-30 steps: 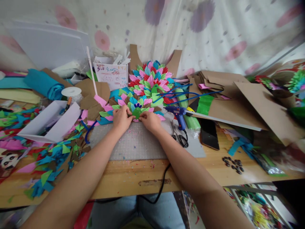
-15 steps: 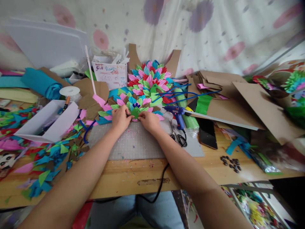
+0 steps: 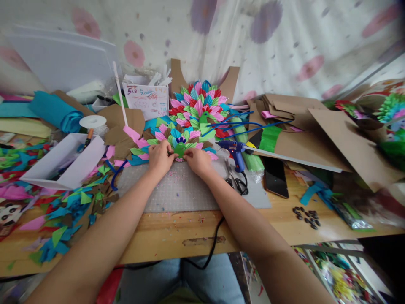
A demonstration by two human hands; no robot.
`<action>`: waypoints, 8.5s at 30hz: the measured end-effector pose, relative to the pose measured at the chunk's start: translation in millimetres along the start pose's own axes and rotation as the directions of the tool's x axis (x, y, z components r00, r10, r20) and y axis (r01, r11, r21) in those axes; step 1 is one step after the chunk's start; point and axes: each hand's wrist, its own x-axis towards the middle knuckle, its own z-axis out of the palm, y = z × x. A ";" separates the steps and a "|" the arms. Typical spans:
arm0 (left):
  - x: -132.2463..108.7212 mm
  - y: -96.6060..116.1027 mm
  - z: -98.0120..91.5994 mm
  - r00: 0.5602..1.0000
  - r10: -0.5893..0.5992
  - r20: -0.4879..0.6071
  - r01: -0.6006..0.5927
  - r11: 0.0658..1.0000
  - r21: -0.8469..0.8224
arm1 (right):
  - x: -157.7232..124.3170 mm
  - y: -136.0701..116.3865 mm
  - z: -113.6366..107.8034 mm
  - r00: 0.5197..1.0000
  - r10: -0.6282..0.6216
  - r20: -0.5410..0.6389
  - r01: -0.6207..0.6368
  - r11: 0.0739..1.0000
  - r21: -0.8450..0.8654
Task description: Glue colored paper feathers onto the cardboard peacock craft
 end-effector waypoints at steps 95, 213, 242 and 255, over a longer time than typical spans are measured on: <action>-9.1 -9.1 -21.6 0.989 0.141 -0.049 -0.139 0.989 0.044 | -13.9 5.0 -17.5 0.994 -0.055 -0.093 0.055 0.998 0.002; -35.8 -27.0 -53.6 0.943 0.185 -0.277 -0.194 0.981 -0.004 | -32.1 7.5 -33.1 0.996 -0.079 0.041 0.087 0.963 -0.256; 1.2 -38.6 -126.6 0.777 -0.517 0.359 0.628 0.672 -0.392 | -26.8 20.0 -38.6 0.990 0.074 0.121 -0.044 0.971 -0.233; -6.3 -33.8 -115.3 0.791 -0.544 0.280 0.600 0.600 -0.529 | -25.5 21.9 -40.3 0.993 0.073 0.095 -0.050 0.973 -0.225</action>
